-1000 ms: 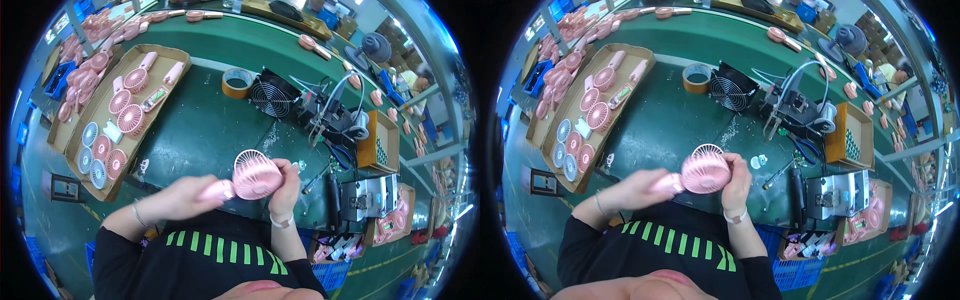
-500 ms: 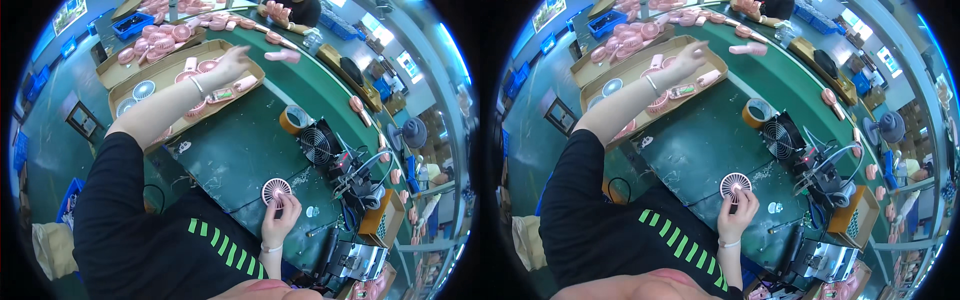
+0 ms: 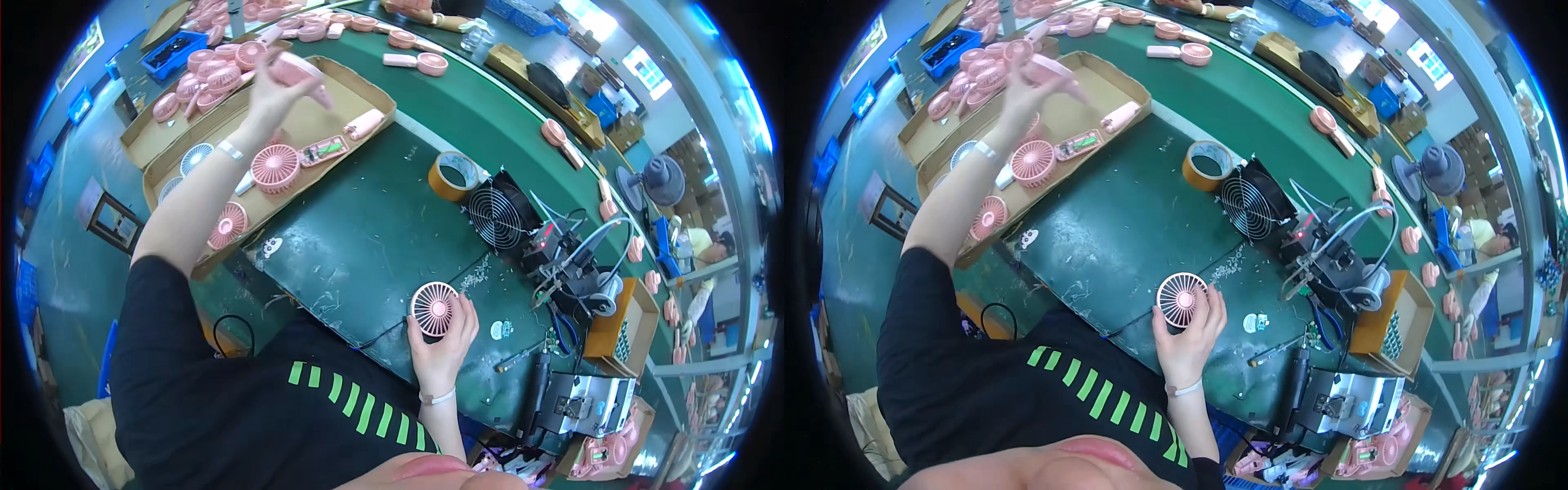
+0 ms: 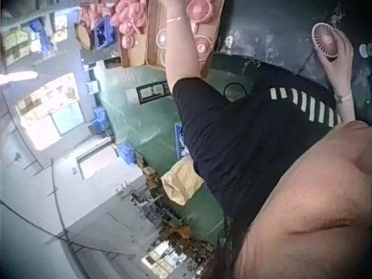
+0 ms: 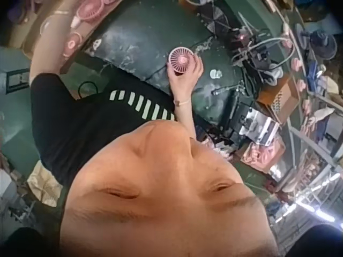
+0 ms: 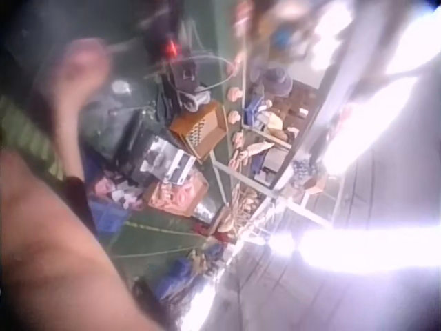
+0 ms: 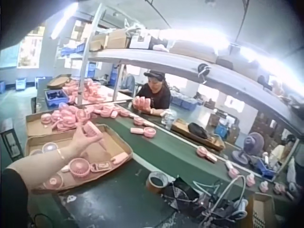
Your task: The person assembles portable electric fans by connecting internal parts, fitting the casing together, driving screws using an electric screwdriver, and placing assembled fans onto the shelf.
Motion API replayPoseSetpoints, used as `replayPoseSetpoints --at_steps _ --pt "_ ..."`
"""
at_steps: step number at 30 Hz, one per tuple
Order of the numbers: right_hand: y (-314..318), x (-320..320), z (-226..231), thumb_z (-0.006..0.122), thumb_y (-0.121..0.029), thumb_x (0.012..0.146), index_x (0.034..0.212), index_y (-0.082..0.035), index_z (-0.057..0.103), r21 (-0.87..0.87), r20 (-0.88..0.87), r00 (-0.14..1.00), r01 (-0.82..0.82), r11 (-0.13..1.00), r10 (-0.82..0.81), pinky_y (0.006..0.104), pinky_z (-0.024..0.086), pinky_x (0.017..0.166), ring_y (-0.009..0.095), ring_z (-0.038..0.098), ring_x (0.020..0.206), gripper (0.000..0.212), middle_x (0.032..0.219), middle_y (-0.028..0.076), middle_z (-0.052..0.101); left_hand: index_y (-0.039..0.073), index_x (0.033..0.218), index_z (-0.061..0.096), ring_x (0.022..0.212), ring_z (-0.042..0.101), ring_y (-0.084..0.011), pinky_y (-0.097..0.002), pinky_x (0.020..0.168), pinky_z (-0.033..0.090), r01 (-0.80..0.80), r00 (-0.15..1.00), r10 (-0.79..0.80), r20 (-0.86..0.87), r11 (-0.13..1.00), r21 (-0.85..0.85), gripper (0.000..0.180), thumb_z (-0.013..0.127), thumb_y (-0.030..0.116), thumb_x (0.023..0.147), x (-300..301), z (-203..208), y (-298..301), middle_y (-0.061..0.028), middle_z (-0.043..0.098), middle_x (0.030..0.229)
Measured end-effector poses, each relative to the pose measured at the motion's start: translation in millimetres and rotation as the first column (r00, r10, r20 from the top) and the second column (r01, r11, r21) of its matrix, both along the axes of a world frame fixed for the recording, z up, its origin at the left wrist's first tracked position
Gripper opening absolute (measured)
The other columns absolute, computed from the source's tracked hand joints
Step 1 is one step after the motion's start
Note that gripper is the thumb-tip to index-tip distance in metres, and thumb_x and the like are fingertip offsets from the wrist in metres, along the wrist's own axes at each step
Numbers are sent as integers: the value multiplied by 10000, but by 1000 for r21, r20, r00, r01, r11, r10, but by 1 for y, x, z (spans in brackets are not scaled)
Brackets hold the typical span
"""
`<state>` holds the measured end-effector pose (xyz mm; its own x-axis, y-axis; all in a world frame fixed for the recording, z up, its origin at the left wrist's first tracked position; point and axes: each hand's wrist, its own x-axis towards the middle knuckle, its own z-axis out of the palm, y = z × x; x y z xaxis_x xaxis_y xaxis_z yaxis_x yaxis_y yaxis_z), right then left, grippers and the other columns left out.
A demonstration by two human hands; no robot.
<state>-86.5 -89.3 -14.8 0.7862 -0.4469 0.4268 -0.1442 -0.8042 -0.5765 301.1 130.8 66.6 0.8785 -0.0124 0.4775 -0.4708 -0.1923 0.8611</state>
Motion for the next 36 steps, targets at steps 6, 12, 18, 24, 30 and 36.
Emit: replayPoseSetpoints --at_steps 6,12,18,24,30,36 --pt "1 7 38 814 -223 726 1250 17 502 87 -60 981 -181 980 187 457 416 999 415 485 1202 655 1335 254 455 22 1371 385 1154 567 -279 -405 976 485 344 887 -462 -24 694 -633 670 431 546 957 -135 30 9 -127 544 1288" --pt "11 26 46 626 -221 927 1240 34 520 555 88 946 -307 774 312 362 476 905 314 608 1065 417 1172 218 589 82 1315 442 975 624 -216 -396 819 540 215 620 -712 -328 557 -802 694 296 657 956 -207 -16 -35 -103 592 1175" --pt "28 -3 23 556 -127 971 1189 0 489 964 163 941 -216 153 298 219 489 671 104 620 779 261 987 63 633 45 1411 346 1159 565 -288 -408 929 498 494 251 -921 -298 387 -779 976 145 813 843 -250 -42 -101 -180 532 1313" --pt "17 -48 15 587 -35 933 1173 32 526 930 90 984 -139 342 156 235 512 705 116 630 795 257 986 91 651 33 1399 306 1132 593 -300 -423 968 499 614 24 -932 -361 299 -731 509 532 89 946 -290 -75 -109 -197 538 1250" --pt "-39 -148 11 361 -387 1040 1013 28 604 991 126 875 -90 99 -468 249 479 547 146 590 607 482 788 109 643 15 1328 323 1018 641 -248 -362 873 539 621 -148 -935 -323 167 -766 399 472 154 985 -293 -70 -107 -191 580 1179" --pt "-83 -243 -11 425 -585 952 1302 104 464 654 247 670 -648 -391 -700 302 570 696 246 672 862 773 1050 203 661 9 1359 285 1012 635 -227 -361 873 534 728 -92 -951 -295 138 -672 448 466 156 976 -299 -65 -106 -195 563 1212"
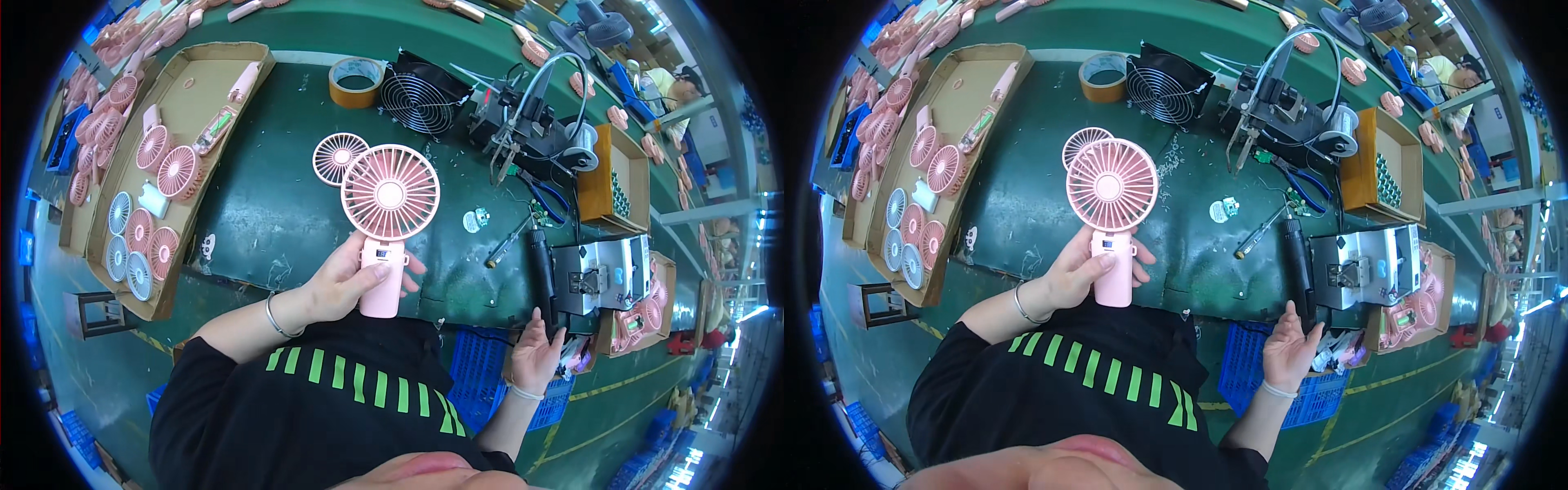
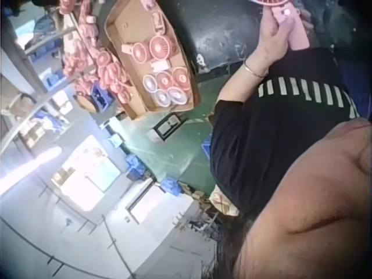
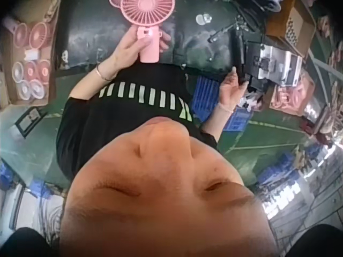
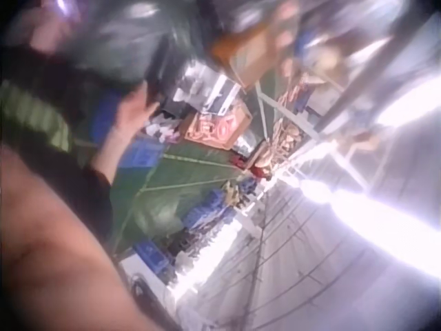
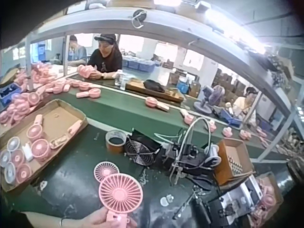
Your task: The person assembles portable electric fans by connecting internal parts, fitting the casing together, driving screws using an electric screwdriver, and placing assembled fans onto the shelf.
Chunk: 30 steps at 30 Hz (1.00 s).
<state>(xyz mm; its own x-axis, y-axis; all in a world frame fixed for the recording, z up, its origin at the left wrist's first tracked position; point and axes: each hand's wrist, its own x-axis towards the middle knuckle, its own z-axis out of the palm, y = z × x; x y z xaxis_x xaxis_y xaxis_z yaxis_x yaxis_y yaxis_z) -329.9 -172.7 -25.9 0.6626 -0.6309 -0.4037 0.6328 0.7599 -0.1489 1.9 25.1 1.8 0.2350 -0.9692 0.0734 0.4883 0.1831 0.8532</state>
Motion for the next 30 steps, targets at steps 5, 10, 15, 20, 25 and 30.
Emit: replayPoseSetpoints --at_steps 5,10,15,20,25,30 --pt "-3 -7 -7 401 -493 982 1332 101 435 161 129 991 15 987 -36 344 577 741 283 662 963 691 1170 241 620 7 1369 279 1030 628 -221 -358 881 528 1 997 -2 83 1000 8 478 494 172 976 -1 3 2 -172 548 1234" --pt "7 11 3 410 -374 985 1314 97 452 -17 -125 976 177 984 -178 378 573 822 319 637 1034 577 1227 272 585 12 1376 305 1130 598 -269 -384 915 518 81 977 -83 -198 997 -18 519 559 183 957 2 -3 9 -143 528 1247" --pt "4 20 20 381 -340 1024 1259 49 509 -708 -316 739 234 666 -595 357 552 872 286 636 1011 472 1142 220 609 -25 1425 318 1118 605 -310 -431 954 493 35 977 -36 -208 999 -10 669 651 240 909 6 4 12 -164 590 1184" --pt "0 50 71 260 -405 1030 1083 49 590 -968 -244 278 -4 253 -929 221 530 543 184 625 594 564 855 151 649 -25 1417 335 1102 613 -305 -431 954 494 12 986 -15 -166 1000 -23 638 640 221 914 7 -2 18 -179 593 1186" --pt "-13 48 100 297 -410 1001 863 41 605 -974 226 12 8 -226 -974 250 515 492 187 591 611 564 770 131 593 -9 1392 363 1114 606 -269 -408 978 474 61 979 -79 -186 993 -100 545 596 200 946 8 -4 20 -160 576 1217" --pt "7 121 112 259 -428 994 828 30 561 -961 224 491 -34 -275 -842 315 382 606 206 496 596 573 655 115 549 10 1431 301 1127 596 -266 -399 977 472 50 962 -94 -256 983 -176 572 563 213 964 1 -7 20 -154 545 1241"
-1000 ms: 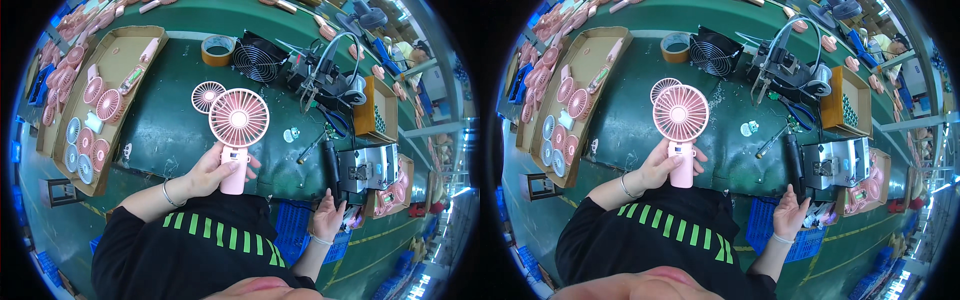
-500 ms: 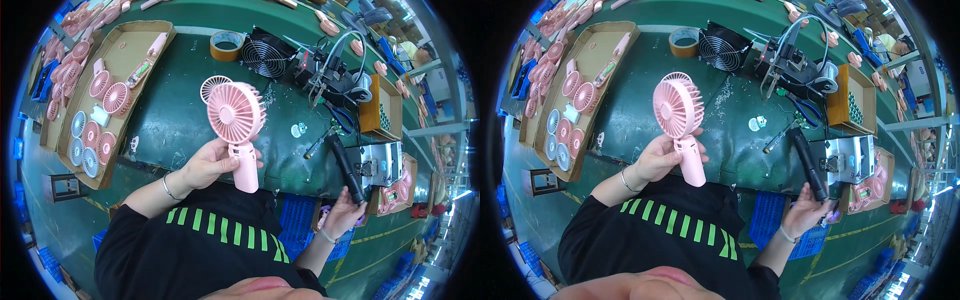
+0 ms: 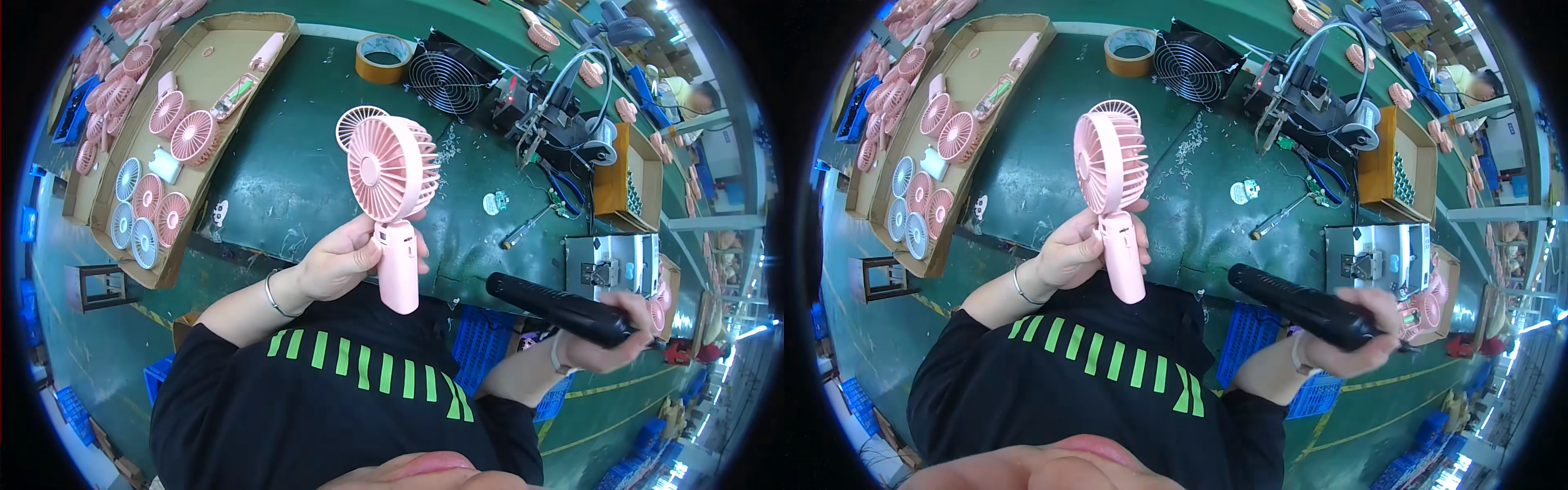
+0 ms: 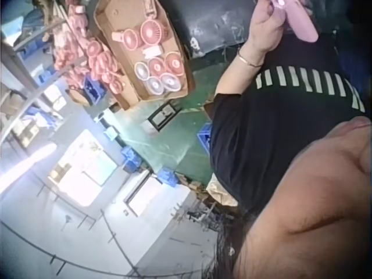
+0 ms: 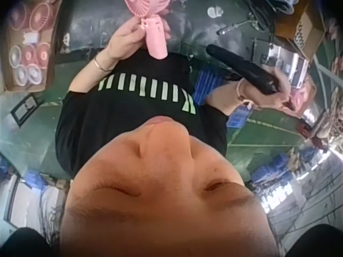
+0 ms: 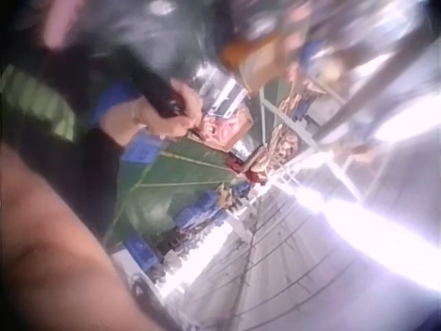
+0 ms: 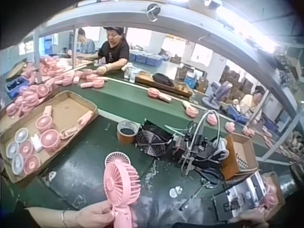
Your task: The person assembles portable electric fans by connecting internal parts, fitting the casing together, driving screws using an electric screwdriver, and placing assembled fans onto the shelf.
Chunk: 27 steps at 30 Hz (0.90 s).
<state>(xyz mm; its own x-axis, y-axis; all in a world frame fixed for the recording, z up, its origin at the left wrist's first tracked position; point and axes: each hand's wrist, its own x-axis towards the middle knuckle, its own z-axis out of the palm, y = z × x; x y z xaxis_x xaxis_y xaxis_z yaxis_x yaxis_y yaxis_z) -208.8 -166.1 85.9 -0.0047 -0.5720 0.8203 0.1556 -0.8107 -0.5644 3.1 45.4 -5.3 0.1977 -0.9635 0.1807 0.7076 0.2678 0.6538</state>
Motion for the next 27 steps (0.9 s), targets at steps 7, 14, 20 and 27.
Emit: replayPoseSetpoints --at_steps 7,14,20,27 --pt "-20 48 -23 389 -843 788 1167 -6 500 317 22 72 -946 61 997 412 407 658 255 547 691 926 700 119 633 2 1367 339 1155 580 -250 -397 997 457 -181 941 142 307 978 101 481 536 215 983 -2 7 9 -143 545 1252" --pt "-1 47 -47 407 -831 793 1173 58 474 564 62 392 -772 291 918 314 453 582 172 496 530 969 607 68 500 6 1340 360 1121 581 -205 -371 999 448 -197 928 141 344 971 135 512 619 74 903 -4 7 7 -122 564 1207" --pt "35 55 -32 328 -816 831 1113 63 502 447 221 790 -603 660 572 337 475 502 214 526 500 940 623 113 539 -33 1315 383 765 577 -140 -295 629 498 -2 997 31 -72 927 376 634 672 119 772 -11 2 -1 -61 505 948" --pt "94 74 -10 434 -615 932 1155 -30 417 -64 437 490 -819 570 754 430 541 498 316 622 540 627 675 159 582 -47 1225 487 742 645 -186 -313 744 541 -3 998 26 -55 926 377 425 545 106 832 -20 5 -11 -108 625 922"
